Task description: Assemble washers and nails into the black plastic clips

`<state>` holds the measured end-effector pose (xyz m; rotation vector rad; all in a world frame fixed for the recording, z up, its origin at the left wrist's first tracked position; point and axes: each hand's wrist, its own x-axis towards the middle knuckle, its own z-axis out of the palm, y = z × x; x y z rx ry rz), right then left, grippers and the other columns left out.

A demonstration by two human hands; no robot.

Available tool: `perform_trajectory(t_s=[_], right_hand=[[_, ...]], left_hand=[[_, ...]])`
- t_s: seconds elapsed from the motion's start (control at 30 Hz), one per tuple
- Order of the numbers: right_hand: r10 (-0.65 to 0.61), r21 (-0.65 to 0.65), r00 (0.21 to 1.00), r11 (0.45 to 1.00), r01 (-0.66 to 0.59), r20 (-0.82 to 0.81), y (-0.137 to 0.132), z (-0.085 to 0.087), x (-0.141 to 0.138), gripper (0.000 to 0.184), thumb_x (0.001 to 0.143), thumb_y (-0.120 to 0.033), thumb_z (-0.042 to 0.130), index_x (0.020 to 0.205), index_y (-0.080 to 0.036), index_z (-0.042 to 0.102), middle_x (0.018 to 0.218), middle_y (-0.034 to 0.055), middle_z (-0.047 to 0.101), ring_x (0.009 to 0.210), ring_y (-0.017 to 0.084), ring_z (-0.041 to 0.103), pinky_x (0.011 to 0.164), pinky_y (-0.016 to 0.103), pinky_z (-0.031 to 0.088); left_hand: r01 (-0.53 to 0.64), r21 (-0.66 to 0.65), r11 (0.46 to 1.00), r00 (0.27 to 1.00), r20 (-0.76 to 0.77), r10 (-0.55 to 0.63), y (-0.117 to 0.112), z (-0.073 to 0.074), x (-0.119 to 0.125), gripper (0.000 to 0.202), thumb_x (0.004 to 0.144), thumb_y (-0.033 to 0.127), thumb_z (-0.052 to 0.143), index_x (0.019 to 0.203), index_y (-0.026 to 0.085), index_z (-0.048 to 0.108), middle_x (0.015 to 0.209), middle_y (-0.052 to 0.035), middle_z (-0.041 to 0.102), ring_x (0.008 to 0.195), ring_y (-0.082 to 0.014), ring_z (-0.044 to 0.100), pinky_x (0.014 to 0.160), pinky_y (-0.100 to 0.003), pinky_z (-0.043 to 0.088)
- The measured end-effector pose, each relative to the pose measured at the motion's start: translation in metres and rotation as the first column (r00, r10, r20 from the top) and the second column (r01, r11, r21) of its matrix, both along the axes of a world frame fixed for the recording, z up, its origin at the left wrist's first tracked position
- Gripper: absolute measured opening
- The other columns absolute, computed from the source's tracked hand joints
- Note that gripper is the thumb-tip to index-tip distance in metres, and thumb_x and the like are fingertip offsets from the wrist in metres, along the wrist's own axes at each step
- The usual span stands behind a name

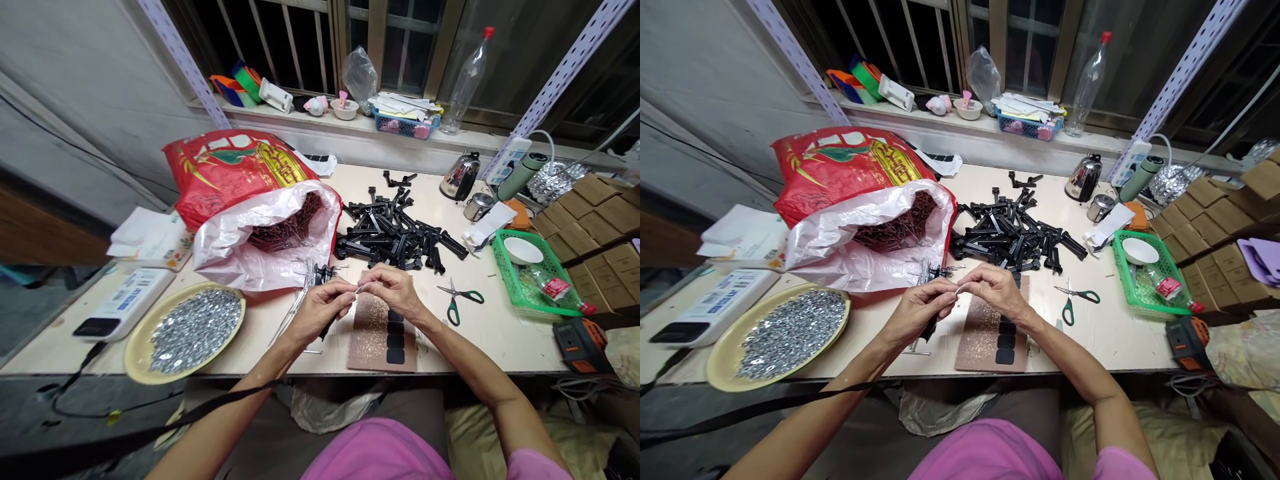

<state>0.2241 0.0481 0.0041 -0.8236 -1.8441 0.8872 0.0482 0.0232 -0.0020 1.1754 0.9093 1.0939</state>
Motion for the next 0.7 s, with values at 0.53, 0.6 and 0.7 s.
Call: perform_trajectory(t_s=[0.53, 0.6, 0.7], right_hand=[[-0.144, 0.379, 0.978, 0.922, 0.078, 0.148, -0.0039, -0.0057, -0.0012, 0.027, 0.095, -0.034, 0.048, 0.081, -0.018, 0.064, 0.075, 0.0039, 0.068, 0.072, 0.013, 0.063, 0.067, 0.025, 0.051], [-0.134, 0.354, 0.981, 0.932, 0.077, 0.141, -0.0036, -0.0038, -0.001, 0.026, 0.094, -0.035, 0.049, 0.081, -0.018, 0.065, 0.076, 0.0039, 0.068, 0.073, 0.013, 0.063, 0.067, 0.025, 0.052], [-0.113, 0.278, 0.988, 0.957, 0.08, 0.106, -0.0032, -0.0004, 0.0001, 0.025, 0.092, -0.036, 0.053, 0.08, -0.018, 0.066, 0.077, 0.0038, 0.068, 0.073, 0.013, 0.063, 0.067, 0.025, 0.052]], left_hand=[[0.057, 0.001, 0.998, 0.998, 0.011, -0.057, 0.0034, -0.0047, -0.0004, 0.026, 0.068, 0.041, 0.073, 0.074, 0.016, 0.072, 0.061, 0.0041, 0.048, 0.043, -0.0036, 0.04, 0.042, -0.02, 0.032], [0.041, 0.009, 0.999, 0.999, 0.028, -0.042, 0.0033, -0.0048, 0.0007, 0.025, 0.069, 0.041, 0.072, 0.075, 0.016, 0.072, 0.062, 0.0039, 0.049, 0.043, -0.0033, 0.041, 0.042, -0.02, 0.031], [-0.055, 0.114, 0.992, 0.997, -0.04, 0.06, 0.0029, -0.0037, 0.0007, 0.021, 0.07, 0.037, 0.073, 0.077, 0.017, 0.073, 0.066, 0.0019, 0.054, 0.047, -0.0046, 0.045, 0.044, -0.02, 0.033]])
